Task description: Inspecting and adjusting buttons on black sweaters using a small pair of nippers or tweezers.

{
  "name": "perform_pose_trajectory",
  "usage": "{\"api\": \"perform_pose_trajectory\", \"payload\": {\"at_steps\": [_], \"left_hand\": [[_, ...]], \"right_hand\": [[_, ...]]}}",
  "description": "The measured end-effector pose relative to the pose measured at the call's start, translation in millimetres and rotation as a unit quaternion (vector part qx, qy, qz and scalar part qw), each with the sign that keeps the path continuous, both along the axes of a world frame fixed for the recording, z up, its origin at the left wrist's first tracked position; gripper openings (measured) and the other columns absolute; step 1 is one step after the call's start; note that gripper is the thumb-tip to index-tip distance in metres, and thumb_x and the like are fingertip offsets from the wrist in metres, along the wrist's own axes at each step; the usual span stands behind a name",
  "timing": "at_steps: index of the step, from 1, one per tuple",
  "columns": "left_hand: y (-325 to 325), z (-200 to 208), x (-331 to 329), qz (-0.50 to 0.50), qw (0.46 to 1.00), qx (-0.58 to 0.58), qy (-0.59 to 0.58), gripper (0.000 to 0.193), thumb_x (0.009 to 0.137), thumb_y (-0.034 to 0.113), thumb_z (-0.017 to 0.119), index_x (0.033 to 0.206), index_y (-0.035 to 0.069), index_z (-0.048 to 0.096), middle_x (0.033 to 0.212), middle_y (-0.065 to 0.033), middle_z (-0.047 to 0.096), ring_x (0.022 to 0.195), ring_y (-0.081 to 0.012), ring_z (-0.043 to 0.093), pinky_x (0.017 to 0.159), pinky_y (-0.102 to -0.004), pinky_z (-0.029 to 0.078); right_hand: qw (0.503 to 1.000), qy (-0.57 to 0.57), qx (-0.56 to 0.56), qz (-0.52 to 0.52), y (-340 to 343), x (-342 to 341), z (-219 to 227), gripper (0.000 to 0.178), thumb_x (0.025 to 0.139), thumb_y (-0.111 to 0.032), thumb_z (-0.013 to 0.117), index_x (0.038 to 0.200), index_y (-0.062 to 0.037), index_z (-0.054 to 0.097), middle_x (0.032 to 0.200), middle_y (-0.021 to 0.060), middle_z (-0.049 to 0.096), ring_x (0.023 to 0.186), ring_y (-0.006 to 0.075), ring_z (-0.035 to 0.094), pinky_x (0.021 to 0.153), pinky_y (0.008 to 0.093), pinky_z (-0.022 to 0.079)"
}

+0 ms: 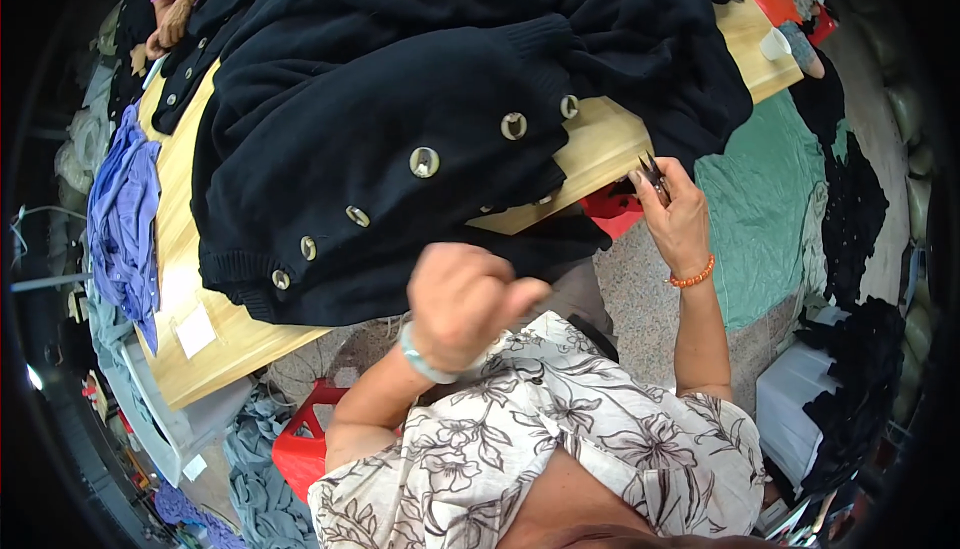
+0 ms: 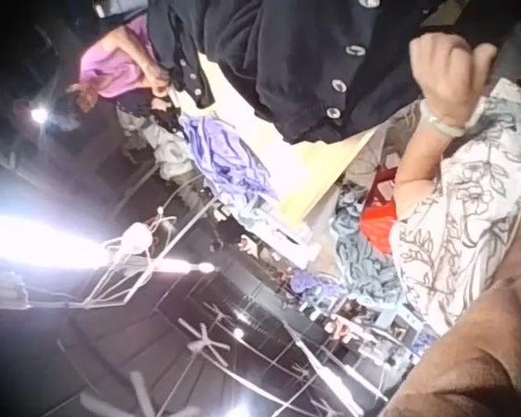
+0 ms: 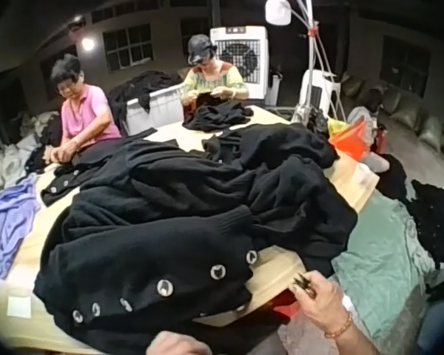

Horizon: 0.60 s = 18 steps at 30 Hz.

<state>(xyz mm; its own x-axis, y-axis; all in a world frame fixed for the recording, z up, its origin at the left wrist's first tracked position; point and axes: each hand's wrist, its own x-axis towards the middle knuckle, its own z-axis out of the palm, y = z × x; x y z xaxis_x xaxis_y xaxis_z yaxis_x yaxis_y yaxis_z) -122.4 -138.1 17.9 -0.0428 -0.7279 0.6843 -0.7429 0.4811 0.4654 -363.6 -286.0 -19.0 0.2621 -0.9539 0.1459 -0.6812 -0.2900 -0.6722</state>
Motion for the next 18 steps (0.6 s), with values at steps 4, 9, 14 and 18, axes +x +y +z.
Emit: {"api": "perform_pose_trajectory", "payload": {"at_steps": [4,9,14,18], "left_hand": [[27.1,-14.0,39.0,0.249,0.968,0.008,-0.033,0.029,0.073,0.003,0.084,0.095,0.005,0.067,0.109,-0.0125,0.065,0.101,-0.0318,0.061,0.089,-0.0413,0.047],[44.1,-36.6,79.0,0.339,0.936,0.051,-0.085,0.032,0.080,0.003,0.079,0.110,0.005,0.067,0.117,-0.0109,0.066,0.109,-0.0316,0.060,0.097,-0.0419,0.044],[65.1,-56.0,92.2,0.337,0.936,0.022,-0.101,0.026,0.081,0.000,0.077,0.104,0.007,0.068,0.102,-0.0089,0.067,0.095,-0.0287,0.062,0.086,-0.0398,0.045],[76.3,-68.5,94.5,0.315,0.948,0.030,-0.045,0.019,0.081,0.000,0.077,0.095,0.007,0.068,0.085,-0.0054,0.067,0.081,-0.0244,0.062,0.075,-0.0370,0.044]], "right_hand": [[0.979,-0.177,0.089,0.041,3.5,0.7,-5.9,0.024,0.104,-0.026,0.058,0.099,-0.0030,0.064,0.066,0.0040,0.060,0.050,0.0070,0.047,0.048,0.0243,0.038],[0.813,-0.512,0.208,0.182,10.2,16.3,17.6,0.026,0.110,-0.020,0.043,0.115,-0.0013,0.061,0.096,0.0167,0.073,0.051,0.0027,0.044,0.046,0.0173,0.038],[0.713,-0.587,0.228,0.307,20.0,32.2,40.2,0.026,0.108,-0.013,0.041,0.122,-0.0010,0.060,0.108,0.0231,0.072,0.049,0.0025,0.043,0.043,0.0166,0.036],[0.689,-0.583,0.209,0.376,47.0,45.4,67.0,0.015,0.106,-0.011,0.046,0.114,-0.0031,0.055,0.104,0.0256,0.071,0.039,0.0029,0.032,0.042,0.0173,0.034]]}}
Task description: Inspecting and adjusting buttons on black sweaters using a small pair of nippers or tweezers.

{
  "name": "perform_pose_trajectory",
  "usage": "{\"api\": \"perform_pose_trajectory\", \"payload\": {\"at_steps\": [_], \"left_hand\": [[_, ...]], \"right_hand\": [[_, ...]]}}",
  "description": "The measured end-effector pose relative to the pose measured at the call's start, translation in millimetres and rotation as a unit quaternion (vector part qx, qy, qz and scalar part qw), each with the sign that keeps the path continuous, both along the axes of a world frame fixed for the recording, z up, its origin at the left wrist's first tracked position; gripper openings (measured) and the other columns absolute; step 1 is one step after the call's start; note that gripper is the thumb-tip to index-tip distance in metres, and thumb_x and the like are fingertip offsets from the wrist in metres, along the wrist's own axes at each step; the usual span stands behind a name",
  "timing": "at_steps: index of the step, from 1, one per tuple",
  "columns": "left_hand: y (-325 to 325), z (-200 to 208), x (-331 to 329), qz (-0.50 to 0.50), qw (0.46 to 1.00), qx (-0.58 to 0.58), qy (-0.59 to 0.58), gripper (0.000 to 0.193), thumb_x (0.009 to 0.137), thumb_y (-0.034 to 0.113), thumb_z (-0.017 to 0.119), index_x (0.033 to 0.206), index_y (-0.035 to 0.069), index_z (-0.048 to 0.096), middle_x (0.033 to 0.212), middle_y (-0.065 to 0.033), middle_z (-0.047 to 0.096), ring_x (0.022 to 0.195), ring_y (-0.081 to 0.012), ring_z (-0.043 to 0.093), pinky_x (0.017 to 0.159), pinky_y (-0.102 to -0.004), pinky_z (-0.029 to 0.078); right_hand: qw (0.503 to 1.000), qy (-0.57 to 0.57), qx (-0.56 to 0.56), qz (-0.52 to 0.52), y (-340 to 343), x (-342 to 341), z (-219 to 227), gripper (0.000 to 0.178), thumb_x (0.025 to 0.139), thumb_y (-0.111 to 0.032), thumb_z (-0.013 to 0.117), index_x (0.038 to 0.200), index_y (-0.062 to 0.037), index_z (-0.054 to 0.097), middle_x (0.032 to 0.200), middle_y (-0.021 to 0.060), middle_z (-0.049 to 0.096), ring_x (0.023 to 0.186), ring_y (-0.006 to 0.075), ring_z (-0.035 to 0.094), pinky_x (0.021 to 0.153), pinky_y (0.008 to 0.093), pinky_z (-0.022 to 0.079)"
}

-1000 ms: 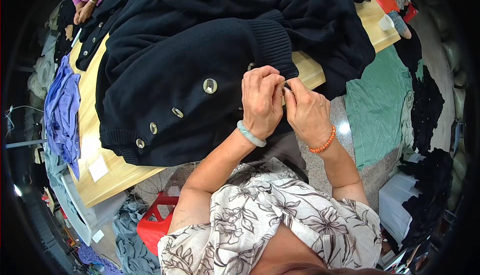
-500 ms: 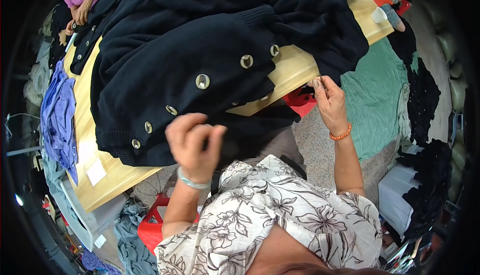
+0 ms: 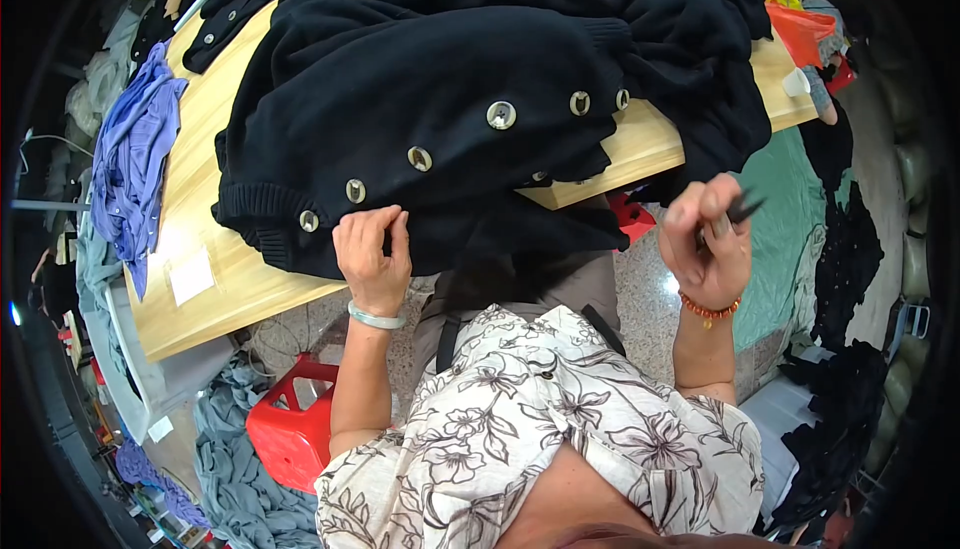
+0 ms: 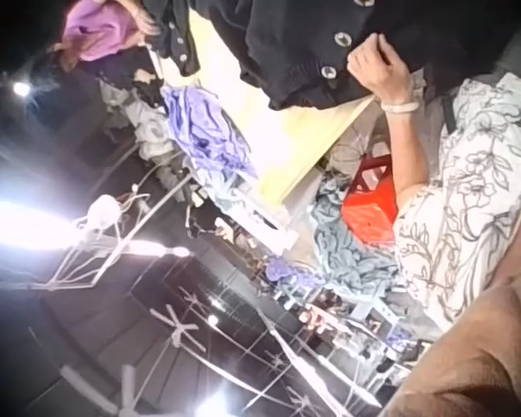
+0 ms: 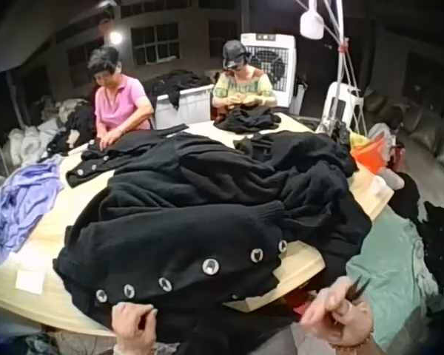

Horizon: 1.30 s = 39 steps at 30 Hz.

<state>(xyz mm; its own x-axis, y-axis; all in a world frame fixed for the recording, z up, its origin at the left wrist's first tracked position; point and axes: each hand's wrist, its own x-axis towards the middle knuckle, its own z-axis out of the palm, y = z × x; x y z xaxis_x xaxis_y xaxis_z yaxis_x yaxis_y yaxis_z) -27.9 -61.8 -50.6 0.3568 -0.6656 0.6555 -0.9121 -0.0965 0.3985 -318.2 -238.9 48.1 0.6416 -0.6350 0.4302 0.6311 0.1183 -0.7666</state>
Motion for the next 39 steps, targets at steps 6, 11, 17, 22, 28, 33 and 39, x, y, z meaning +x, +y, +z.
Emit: {"api": "perform_pose_trajectory", "payload": {"at_steps": [6,11,17,22,28,33,39], "left_hand": [[7.6,-7.7,0.2,-0.034,0.995,-0.032,0.084,0.008,0.085,0.000,0.074,0.089,0.003,0.068,0.079,-0.0090,0.066,0.070,-0.0265,0.060,0.066,-0.0359,0.047],[6.5,-4.7,-0.5,-0.037,0.985,-0.090,0.141,0.020,0.088,-0.003,0.074,0.107,0.000,0.068,0.097,-0.0112,0.066,0.076,-0.0196,0.062,0.063,-0.0264,0.050],[-45.2,23.7,-10.3,0.000,0.997,-0.050,0.061,0.051,0.083,0.010,0.081,0.130,0.001,0.062,0.111,-0.0169,0.064,0.095,-0.0317,0.063,0.078,-0.0372,0.053],[-62.7,11.0,-3.3,0.018,0.998,-0.017,0.062,0.028,0.080,0.007,0.078,0.104,0.004,0.064,0.099,-0.0102,0.063,0.090,-0.0289,0.063,0.080,-0.0396,0.049],[-56.3,10.9,-10.2,-0.010,0.983,-0.062,0.174,0.014,0.081,-0.004,0.073,0.086,0.002,0.061,0.085,-0.0081,0.060,0.065,-0.0200,0.058,0.059,-0.0311,0.046],[-37.9,15.4,-3.9,-0.091,0.890,-0.104,0.434,0.010,0.093,0.004,0.072,0.091,0.002,0.063,0.077,0.0023,0.062,0.064,-0.0041,0.054,0.059,-0.0186,0.043],[-8.0,18.9,4.5,-0.170,0.822,0.034,0.543,0.013,0.095,0.006,0.069,0.086,0.002,0.062,0.076,-0.0006,0.065,0.063,-0.0052,0.055,0.057,-0.0194,0.043]], "right_hand": [[0.992,-0.087,-0.073,0.048,47.7,17.1,69.8,0.010,0.099,-0.014,0.064,0.107,-0.0073,0.063,0.099,0.0201,0.072,0.043,0.0133,0.048,0.042,0.0255,0.038],[0.960,-0.155,-0.145,0.182,62.9,33.8,119.9,0.015,0.094,-0.011,0.069,0.109,-0.0096,0.070,0.105,0.0204,0.074,0.042,0.0069,0.036,0.038,0.0240,0.026],[0.929,-0.171,-0.151,0.293,79.2,36.4,125.0,0.015,0.092,-0.011,0.071,0.106,-0.0118,0.074,0.105,0.0223,0.075,0.042,0.0053,0.035,0.039,0.0221,0.023],[0.934,-0.187,-0.111,0.282,89.3,21.7,110.7,0.020,0.094,-0.013,0.069,0.114,-0.0116,0.072,0.106,0.0224,0.075,0.043,0.0056,0.037,0.040,0.0212,0.025],[0.943,-0.132,-0.173,0.252,59.0,-2.8,84.9,0.020,0.094,-0.006,0.069,0.113,-0.0030,0.066,0.104,0.0276,0.073,0.043,0.0159,0.051,0.043,0.0265,0.040],[0.999,-0.036,-0.019,0.007,78.2,3.3,66.4,0.018,0.099,-0.022,0.067,0.088,-0.0074,0.066,0.076,0.0223,0.072,0.054,0.0184,0.066,0.041,0.0243,0.043],[0.949,0.311,0.021,-0.044,27.9,5.2,23.6,0.028,0.100,-0.011,0.060,0.123,0.0032,0.061,0.085,0.0043,0.069,0.066,0.0011,0.054,0.057,0.0155,0.039]]}}
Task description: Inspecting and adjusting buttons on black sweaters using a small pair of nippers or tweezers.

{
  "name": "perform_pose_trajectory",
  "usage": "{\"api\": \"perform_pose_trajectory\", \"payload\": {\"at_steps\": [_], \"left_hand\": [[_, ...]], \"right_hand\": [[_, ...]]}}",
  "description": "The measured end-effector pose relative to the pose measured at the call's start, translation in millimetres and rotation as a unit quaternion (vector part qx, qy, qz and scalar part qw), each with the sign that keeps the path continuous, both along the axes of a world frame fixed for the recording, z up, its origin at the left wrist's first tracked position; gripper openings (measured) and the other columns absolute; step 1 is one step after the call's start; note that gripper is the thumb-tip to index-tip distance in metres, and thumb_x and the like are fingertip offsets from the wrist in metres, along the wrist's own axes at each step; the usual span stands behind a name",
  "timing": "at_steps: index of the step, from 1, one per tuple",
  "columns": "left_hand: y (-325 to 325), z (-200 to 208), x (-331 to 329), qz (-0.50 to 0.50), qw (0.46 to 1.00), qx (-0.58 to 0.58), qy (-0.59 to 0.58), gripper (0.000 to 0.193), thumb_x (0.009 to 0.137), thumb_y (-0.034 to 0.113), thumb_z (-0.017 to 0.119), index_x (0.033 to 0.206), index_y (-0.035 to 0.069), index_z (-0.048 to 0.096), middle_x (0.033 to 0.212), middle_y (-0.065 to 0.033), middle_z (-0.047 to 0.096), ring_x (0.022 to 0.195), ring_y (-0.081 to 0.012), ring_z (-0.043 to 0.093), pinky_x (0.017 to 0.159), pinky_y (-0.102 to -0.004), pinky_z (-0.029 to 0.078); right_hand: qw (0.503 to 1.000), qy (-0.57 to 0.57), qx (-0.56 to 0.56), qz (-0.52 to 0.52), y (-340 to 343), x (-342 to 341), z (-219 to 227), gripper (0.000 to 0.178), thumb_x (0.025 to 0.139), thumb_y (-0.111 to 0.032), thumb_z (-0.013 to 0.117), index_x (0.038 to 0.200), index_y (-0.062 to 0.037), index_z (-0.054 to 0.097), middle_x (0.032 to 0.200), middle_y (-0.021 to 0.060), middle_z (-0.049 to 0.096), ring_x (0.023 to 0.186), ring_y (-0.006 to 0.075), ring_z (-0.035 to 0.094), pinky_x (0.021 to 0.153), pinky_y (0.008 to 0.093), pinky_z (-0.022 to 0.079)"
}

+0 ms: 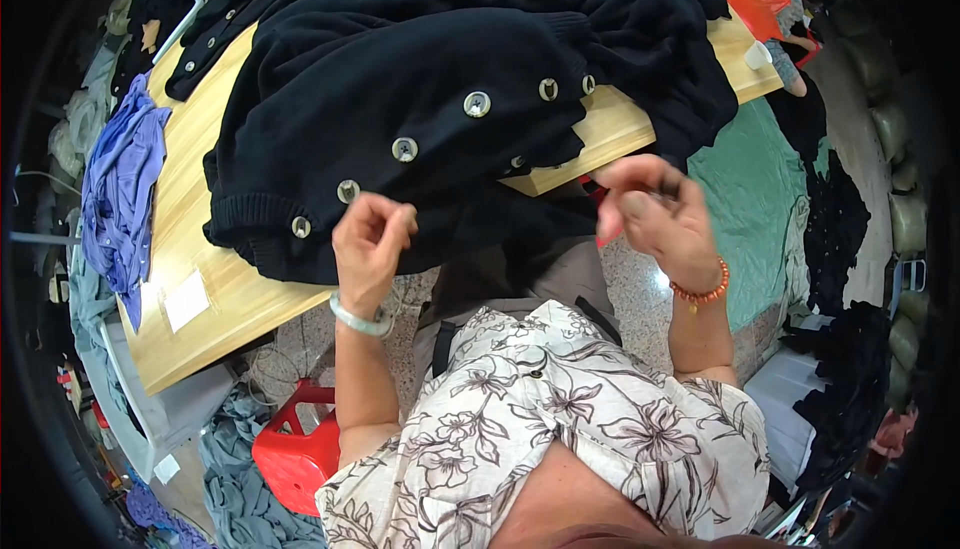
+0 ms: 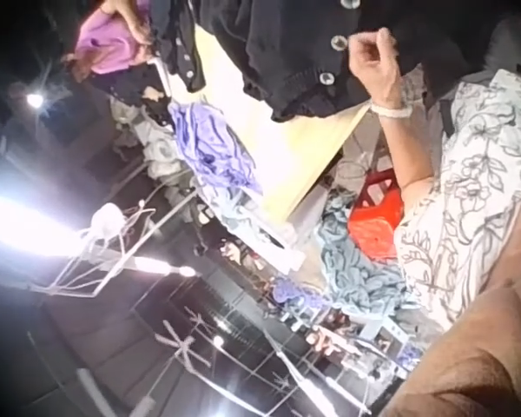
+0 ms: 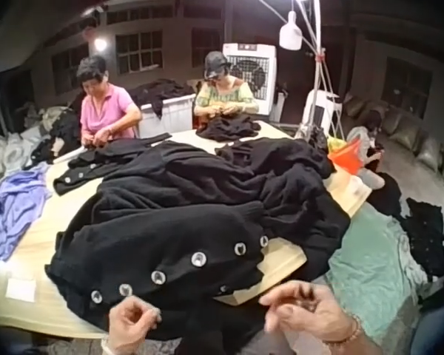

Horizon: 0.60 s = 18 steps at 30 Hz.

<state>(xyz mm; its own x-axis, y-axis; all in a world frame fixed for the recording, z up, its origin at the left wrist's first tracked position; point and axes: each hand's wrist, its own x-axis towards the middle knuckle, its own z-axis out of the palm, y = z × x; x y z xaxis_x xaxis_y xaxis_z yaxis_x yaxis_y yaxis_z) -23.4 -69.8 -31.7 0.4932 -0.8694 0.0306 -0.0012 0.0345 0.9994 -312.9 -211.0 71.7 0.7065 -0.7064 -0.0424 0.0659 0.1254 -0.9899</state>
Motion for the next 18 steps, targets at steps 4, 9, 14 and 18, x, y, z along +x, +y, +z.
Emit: {"api": "perform_pose_trajectory", "payload": {"at_steps": [4,9,14,18], "left_hand": [[4.9,17.9,-12.3,-0.127,0.952,0.101,-0.259,0.026,0.090,0.011,0.073,0.073,-0.001,0.057,0.065,-0.0104,0.053,0.057,-0.0170,0.048,0.055,-0.0313,0.040],[7.8,26.7,0.9,-0.079,0.952,0.049,-0.293,0.014,0.087,-0.001,0.070,0.080,-0.002,0.058,0.075,-0.0099,0.059,0.066,-0.0194,0.055,0.062,-0.0297,0.044],[-43.2,61.9,-21.3,-0.077,0.929,-0.036,-0.359,0.014,0.085,-0.003,0.071,0.079,-0.001,0.058,0.082,-0.0105,0.064,0.070,-0.0196,0.057,0.063,-0.0291,0.045],[-92.0,81.6,-32.1,-0.093,0.892,-0.075,-0.435,0.013,0.084,0.001,0.075,0.083,0.003,0.062,0.092,-0.0128,0.065,0.081,-0.0245,0.063,0.069,-0.0329,0.050]], "right_hand": [[0.993,0.114,-0.040,0.015,-18.9,-24.2,-42.6,0.042,0.098,-0.013,0.066,0.138,-0.0017,0.054,0.104,0.0007,0.066,0.088,0.0035,0.059,0.077,0.0207,0.050],[0.991,0.065,-0.068,-0.095,-69.2,-35.2,-61.0,0.042,0.103,-0.014,0.060,0.142,-0.0031,0.054,0.101,-0.0050,0.063,0.077,0.0003,0.050,0.068,0.0181,0.045],[0.847,0.115,-0.226,-0.467,-159.9,-112.4,-57.1,0.038,0.100,-0.016,0.060,0.134,-0.0002,0.061,0.090,0.0003,0.069,0.066,0.0047,0.053,0.061,0.0240,0.049],[0.768,0.283,-0.315,-0.481,-253.8,-191.7,-114.1,0.042,0.101,-0.022,0.060,0.139,-0.0057,0.060,0.101,0.0112,0.075,0.082,0.0141,0.071,0.072,0.0266,0.056]]}}
